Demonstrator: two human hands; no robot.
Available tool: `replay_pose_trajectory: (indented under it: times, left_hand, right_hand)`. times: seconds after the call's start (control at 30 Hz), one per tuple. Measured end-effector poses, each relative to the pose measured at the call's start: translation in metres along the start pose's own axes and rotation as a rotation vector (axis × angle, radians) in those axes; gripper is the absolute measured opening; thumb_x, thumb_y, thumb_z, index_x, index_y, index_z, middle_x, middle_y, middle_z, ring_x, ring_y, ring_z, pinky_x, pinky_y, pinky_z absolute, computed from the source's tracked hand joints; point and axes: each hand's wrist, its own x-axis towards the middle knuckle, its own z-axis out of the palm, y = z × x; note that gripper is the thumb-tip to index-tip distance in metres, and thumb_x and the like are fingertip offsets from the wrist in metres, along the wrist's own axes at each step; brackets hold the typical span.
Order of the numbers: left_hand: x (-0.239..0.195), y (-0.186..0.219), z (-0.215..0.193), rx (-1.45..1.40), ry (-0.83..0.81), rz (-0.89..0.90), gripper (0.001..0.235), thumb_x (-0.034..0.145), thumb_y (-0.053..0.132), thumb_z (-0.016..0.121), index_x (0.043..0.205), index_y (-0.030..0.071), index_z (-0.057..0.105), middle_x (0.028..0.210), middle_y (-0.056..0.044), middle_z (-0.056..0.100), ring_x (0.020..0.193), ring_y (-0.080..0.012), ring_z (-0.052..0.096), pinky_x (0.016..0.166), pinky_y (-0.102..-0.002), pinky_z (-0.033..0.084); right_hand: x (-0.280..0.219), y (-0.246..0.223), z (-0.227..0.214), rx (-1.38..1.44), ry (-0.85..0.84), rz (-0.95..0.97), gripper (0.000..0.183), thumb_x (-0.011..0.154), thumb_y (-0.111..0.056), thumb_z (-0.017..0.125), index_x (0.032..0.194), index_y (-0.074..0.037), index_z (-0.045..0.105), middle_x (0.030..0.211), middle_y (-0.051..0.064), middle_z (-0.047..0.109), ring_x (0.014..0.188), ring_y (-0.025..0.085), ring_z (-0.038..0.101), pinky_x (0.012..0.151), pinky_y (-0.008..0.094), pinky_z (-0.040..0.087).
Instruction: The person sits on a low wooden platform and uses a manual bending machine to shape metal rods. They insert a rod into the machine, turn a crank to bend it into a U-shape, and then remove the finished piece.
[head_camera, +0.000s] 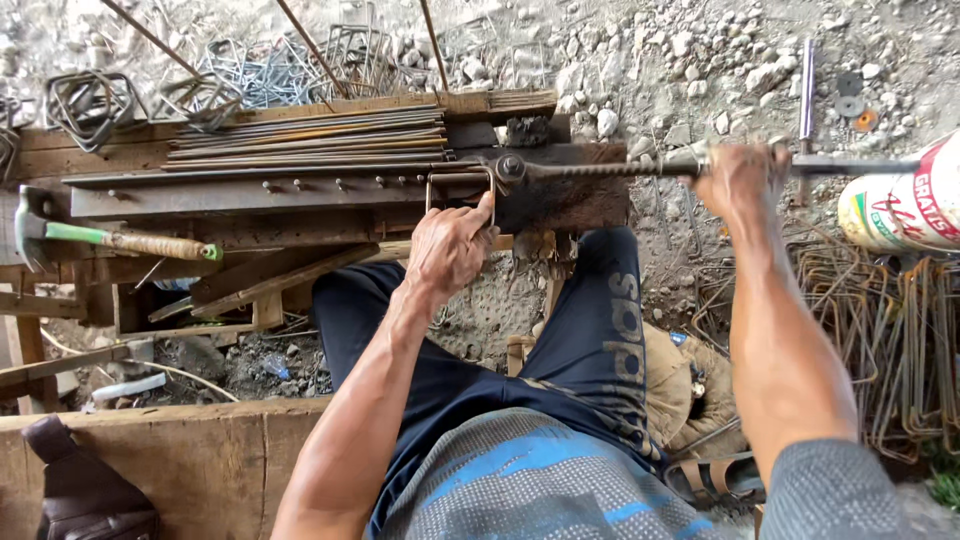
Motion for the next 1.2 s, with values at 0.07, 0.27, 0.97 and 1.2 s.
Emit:
replay_pose_trajectory:
  times: [0.07, 0.27, 0.97, 1.2]
  left_hand:
    - [-0.003, 0.001, 0.003, -0.004, -0.027, -0.01, 0.044, 0.097, 0.028, 0.059, 0.136, 0.009, 0.056, 0.08, -0.007, 0.068, 0.071, -0.0355, 0.062, 0.065, -0.044, 0.039]
    - [-0.007, 0.003, 0.002, -0.042, 0.078, 0.036, 0.045, 0.097, 0.039, 0.058, 0.132, 0.011, 0.062, 0.083, -0.014, 0.068, 0.086, -0.0345, 0.068, 0.076, -0.045, 0.046]
    - [0.002, 0.02, -0.02, -0.158, 0.035, -0.065, 0.034, 0.1, 0.033, 0.059, 0.126, 0.012, 0.066, 0.09, -0.009, 0.072, 0.086, -0.0261, 0.071, 0.08, -0.039, 0.044]
    - [0.002, 0.013, -0.017, -0.105, 0.178, 0.094, 0.029, 0.096, 0.029, 0.064, 0.116, 0.008, 0.068, 0.085, -0.013, 0.069, 0.084, -0.0339, 0.069, 0.078, -0.044, 0.047]
  right_hand:
    - [-0.051, 0.001, 0.009, 0.059, 0.04, 0.061, 0.045, 0.095, -0.054, 0.079, 0.081, -0.015, 0.064, 0.066, -0.002, 0.061, 0.065, 0.02, 0.057, 0.091, 0.04, 0.036]
    - [-0.162, -0.034, -0.021, 0.285, -0.04, 0.173, 0.053, 0.096, -0.054, 0.071, 0.07, -0.01, 0.058, 0.053, 0.001, 0.051, 0.05, 0.02, 0.051, 0.08, 0.038, 0.046]
    - [-0.216, -0.068, -0.02, 0.582, 0.334, 0.102, 0.032, 0.096, -0.015, 0.076, 0.079, 0.003, 0.056, 0.077, 0.026, 0.062, 0.075, 0.037, 0.059, 0.093, 0.049, 0.04]
    - [-0.209, -0.068, -0.025, 0.306, -0.185, 0.352, 0.041, 0.085, -0.053, 0.067, 0.077, -0.013, 0.062, 0.073, 0.012, 0.071, 0.078, 0.035, 0.073, 0.071, 0.044, 0.052]
